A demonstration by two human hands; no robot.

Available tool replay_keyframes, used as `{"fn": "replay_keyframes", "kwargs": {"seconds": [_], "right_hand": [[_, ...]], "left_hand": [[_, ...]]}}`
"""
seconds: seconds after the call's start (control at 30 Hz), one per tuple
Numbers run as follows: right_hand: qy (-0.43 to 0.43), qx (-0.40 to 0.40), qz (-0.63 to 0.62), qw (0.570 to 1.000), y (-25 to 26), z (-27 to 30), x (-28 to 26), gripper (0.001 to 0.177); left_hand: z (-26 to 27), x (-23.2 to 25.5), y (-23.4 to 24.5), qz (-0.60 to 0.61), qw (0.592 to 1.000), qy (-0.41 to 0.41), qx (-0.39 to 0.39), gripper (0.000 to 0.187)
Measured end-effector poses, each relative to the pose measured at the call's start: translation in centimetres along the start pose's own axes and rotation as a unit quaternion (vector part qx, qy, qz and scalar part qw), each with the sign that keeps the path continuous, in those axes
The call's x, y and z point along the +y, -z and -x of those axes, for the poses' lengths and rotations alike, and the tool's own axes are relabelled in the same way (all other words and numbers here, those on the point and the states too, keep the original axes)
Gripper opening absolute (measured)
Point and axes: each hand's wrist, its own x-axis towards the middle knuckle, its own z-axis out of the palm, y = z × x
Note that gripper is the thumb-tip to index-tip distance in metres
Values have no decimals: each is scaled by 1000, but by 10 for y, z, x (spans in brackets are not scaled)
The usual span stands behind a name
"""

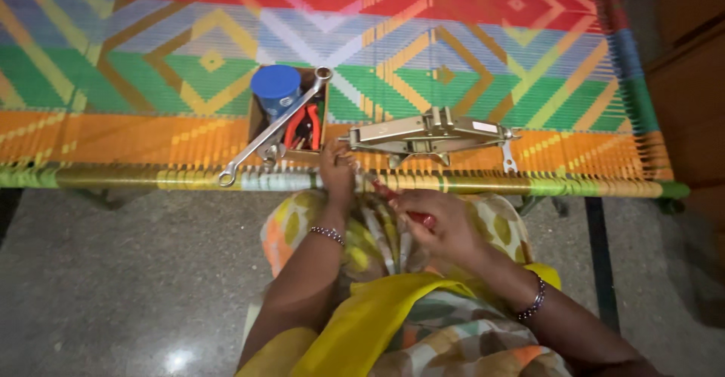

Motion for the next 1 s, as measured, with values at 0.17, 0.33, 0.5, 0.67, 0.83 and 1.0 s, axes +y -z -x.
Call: {"fn": "replay_keyframes", "kwargs": {"seconds": [0.17, 0.33, 0.5, 0.67, 0.83, 1.0], "right_hand": [[131, 83, 228, 961, -8, -14, -4, 31], [116, 3, 66, 991, -16, -17, 0, 26], [165, 31, 181, 969, -37, -28, 8, 29], [161, -27, 5, 987, -30, -38, 19, 24], [122, 35, 2, 992, -33, -48, 28, 21], [10, 72, -105, 992, -32, -52, 33, 15]], "left_hand": [[-9, -15, 8, 194, 975, 100, -40, 50], [-2, -1, 5, 61, 995, 84, 4, 50], [2, 7, 2, 20, 995, 97, 31, 51], [1, 12, -2, 15, 999, 25, 34, 36], [-1, 21, -2, 7, 990, 129, 49, 47], [-3, 28, -3, 117, 979, 161, 32, 43]]}}
